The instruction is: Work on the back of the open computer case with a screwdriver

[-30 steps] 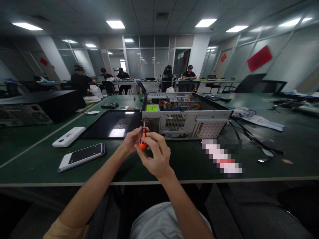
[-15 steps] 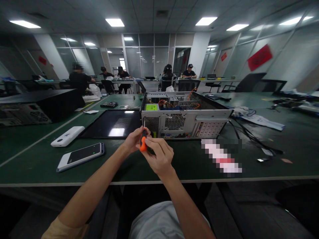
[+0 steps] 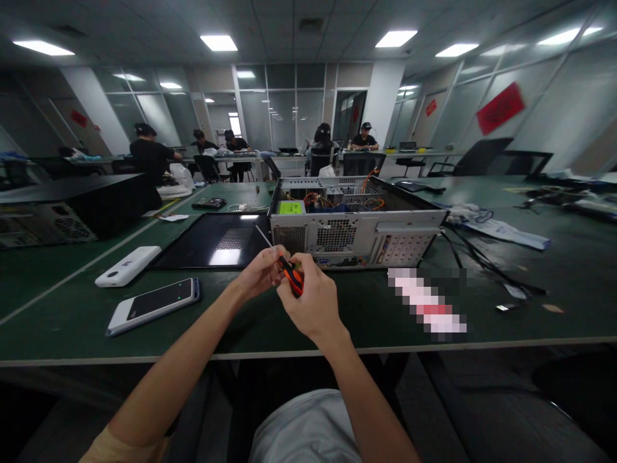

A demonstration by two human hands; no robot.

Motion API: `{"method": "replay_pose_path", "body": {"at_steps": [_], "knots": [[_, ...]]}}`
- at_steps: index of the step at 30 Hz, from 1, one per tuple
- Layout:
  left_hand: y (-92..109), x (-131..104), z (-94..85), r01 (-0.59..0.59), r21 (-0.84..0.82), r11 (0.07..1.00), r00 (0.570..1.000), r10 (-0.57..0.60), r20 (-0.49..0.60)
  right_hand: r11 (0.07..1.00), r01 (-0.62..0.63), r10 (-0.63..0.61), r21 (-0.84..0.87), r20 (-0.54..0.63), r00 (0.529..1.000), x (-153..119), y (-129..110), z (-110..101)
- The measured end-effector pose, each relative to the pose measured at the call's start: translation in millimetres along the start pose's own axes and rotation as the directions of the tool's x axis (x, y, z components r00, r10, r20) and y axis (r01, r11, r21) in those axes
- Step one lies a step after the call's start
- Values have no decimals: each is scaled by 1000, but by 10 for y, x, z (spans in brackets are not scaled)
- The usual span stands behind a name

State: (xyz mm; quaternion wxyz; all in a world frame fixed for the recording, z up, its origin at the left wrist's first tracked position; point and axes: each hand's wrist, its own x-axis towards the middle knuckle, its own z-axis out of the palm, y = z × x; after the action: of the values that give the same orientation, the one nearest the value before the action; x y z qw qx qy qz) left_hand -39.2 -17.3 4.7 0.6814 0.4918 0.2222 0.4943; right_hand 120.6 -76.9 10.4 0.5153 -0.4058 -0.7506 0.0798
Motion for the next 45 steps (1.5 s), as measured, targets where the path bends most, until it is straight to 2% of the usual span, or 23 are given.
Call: {"method": "replay_pose_path", "body": {"at_steps": [1,3,6,8,10,12,16,18,19,21,23,25,28,31,34,39,42,45], "knots": [[-2,4,8,-1,10,1000,1000,1,-3,1000,-11,11,0,53,999,5,11,-16],[-19,17,28,-20,50,999,1000,21,-14,999,-22,18,37,88,996,9,42,-33],[-67,32,60,-91,248,965,993,108,-53,990,-53,53,134,4,999,4,96,-49],[-96,25,88,-149,459,876,974,211,-87,981,-64,80,184,-81,994,5,137,-73],[-114,4,123,-203,641,740,936,339,-96,975,-61,96,214,-160,982,13,183,-108],[-121,-16,157,-243,728,641,883,457,-107,970,-63,117,235,-222,968,26,235,-148],[-105,-13,190,-284,732,620,765,606,-217,958,-83,166,273,-298,940,56,324,-220],[-82,19,195,-280,778,563,729,652,-209,956,-89,183,281,-328,927,68,354,-254],[-68,41,200,-271,822,501,717,675,-174,955,-94,192,281,-343,920,73,364,-273],[-39,100,223,-245,917,315,687,724,-65,957,-110,208,270,-368,906,81,374,-316],[-12,181,262,-200,976,91,634,771,58,962,-130,217,239,-386,897,87,368,-366],[15,283,317,-125,988,-94,581,800,149,970,-145,214,195,-403,890,91,349,-420],[69,457,418,-22,973,-229,562,802,201,979,-149,196,142,-424,884,91,314,-491],[130,613,523,-26,962,-273,588,774,235,981,-142,185,131,-425,886,84,289,-540],[156,713,577,-57,960,-276,582,772,256,982,-141,181,125,-419,890,78,268,-568],[85,772,474,-39,972,-230,546,810,213,985,-146,170,92,-366,915,71,227,-561],[43,777,401,-36,978,-205,562,805,189,986,-155,168,67,-339,926,62,224,-517],[23,775,396,-54,980,-190,599,779,184,986,-163,162,27,-343,925,60,239,-464]]}}
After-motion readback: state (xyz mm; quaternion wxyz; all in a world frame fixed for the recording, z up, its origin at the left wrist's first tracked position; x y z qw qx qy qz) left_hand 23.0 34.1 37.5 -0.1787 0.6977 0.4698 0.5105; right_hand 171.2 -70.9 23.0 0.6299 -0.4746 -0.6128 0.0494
